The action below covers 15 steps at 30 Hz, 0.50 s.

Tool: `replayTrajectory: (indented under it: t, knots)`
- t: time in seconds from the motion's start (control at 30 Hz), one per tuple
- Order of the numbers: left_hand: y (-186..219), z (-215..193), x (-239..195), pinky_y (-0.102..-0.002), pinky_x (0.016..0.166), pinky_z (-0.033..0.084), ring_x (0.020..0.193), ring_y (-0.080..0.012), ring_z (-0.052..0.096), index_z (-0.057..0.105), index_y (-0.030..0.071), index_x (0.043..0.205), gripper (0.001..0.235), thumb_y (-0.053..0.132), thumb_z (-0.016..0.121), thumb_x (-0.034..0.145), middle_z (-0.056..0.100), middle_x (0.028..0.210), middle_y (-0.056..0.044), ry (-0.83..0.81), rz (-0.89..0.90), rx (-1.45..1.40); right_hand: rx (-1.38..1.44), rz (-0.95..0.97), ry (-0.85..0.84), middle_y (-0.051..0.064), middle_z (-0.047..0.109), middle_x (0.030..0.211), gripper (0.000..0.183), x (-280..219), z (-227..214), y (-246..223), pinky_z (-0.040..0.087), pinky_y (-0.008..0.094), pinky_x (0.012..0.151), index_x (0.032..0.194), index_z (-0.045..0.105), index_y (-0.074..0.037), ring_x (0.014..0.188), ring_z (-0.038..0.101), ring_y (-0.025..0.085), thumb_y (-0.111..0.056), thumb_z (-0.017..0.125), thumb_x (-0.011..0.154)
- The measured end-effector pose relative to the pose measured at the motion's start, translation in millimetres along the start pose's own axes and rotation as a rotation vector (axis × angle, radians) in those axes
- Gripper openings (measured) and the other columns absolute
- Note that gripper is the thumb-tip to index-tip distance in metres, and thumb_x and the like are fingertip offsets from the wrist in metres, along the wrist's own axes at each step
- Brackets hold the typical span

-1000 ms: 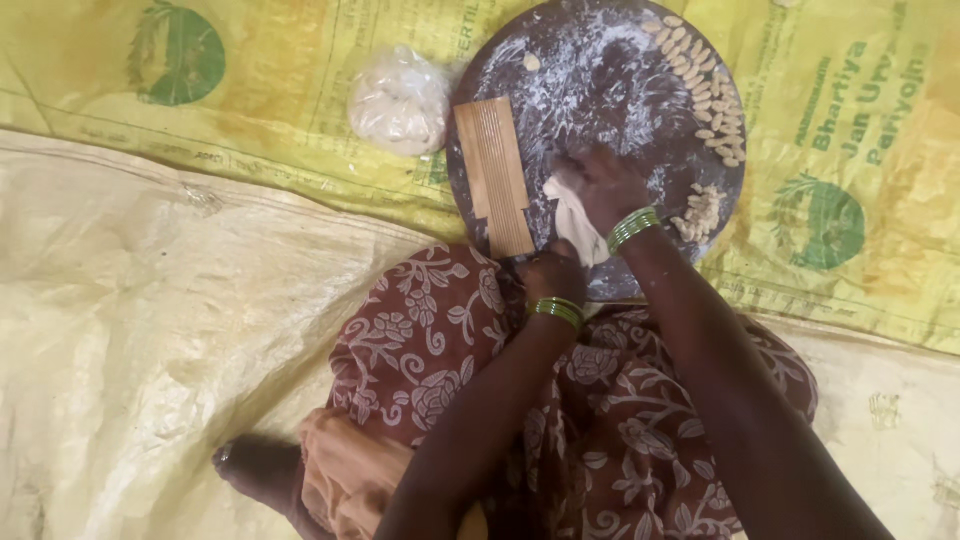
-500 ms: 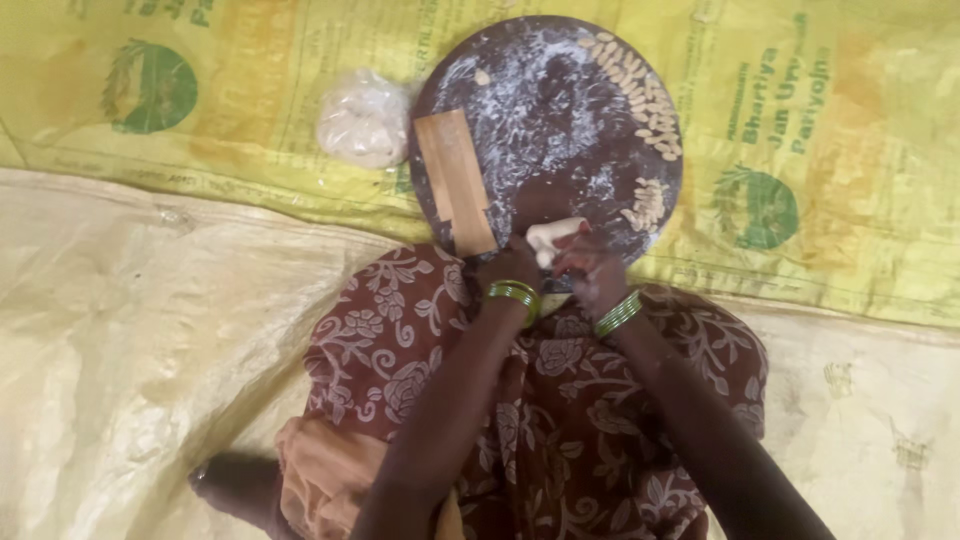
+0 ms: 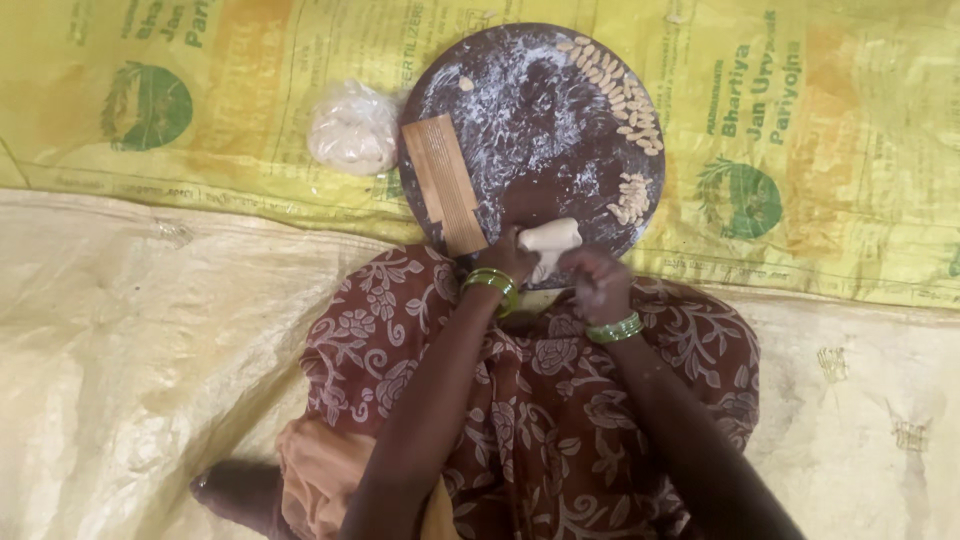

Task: The person sits on the floor and kneads a ball of white dough on a dark circular board. They repeatedly pinch off small pieces of dough, roll them into small balls, and place them in a line along the edge of the board. A wooden tool rests on the board nearby.

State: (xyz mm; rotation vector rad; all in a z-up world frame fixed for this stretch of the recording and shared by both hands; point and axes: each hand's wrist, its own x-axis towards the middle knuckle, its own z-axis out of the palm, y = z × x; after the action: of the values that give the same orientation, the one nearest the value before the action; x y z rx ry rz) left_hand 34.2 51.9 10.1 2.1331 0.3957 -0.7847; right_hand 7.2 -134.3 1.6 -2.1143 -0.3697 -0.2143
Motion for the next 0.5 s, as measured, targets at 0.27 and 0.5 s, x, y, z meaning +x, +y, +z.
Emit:
replayTrajectory:
  t: [0.27, 0.5]
  knots:
    - [-5.9, 24.4, -1.6, -0.044, 0.089, 0.059, 0.093, -0.034, 0.075, 0.066, 0.022, 0.133, 0.047, 0.017, 0.071, 0.087, 0.077, 0.105, -0.016, 0.304, 0.193, 0.131, -0.076, 0.106, 0.098, 0.015, 0.065, 0.119, 0.042, 7.6, 2.5, 11.4, 0.067, 0.031, 0.074, 0.122, 0.063, -0.003, 0.105, 0.071, 0.029, 0.013, 0.062, 0.083]
    - [10.6, 26.9, -3.7, -0.042, 0.079, 0.067, 0.108, -0.0376, 0.071, 0.063, 0.02, 0.135, 0.03, 0.012, 0.063, 0.106, 0.058, 0.142, -0.025, 0.404, 0.347, 0.226, -0.276, -0.137, 0.017, 0.014, 0.061, 0.142, 0.067, 4.2, -3.4, 29.1, 0.059, 0.042, 0.1, 0.149, 0.045, -0.014, 0.141, 0.053, 0.037, 0.002, 0.065, 0.087]
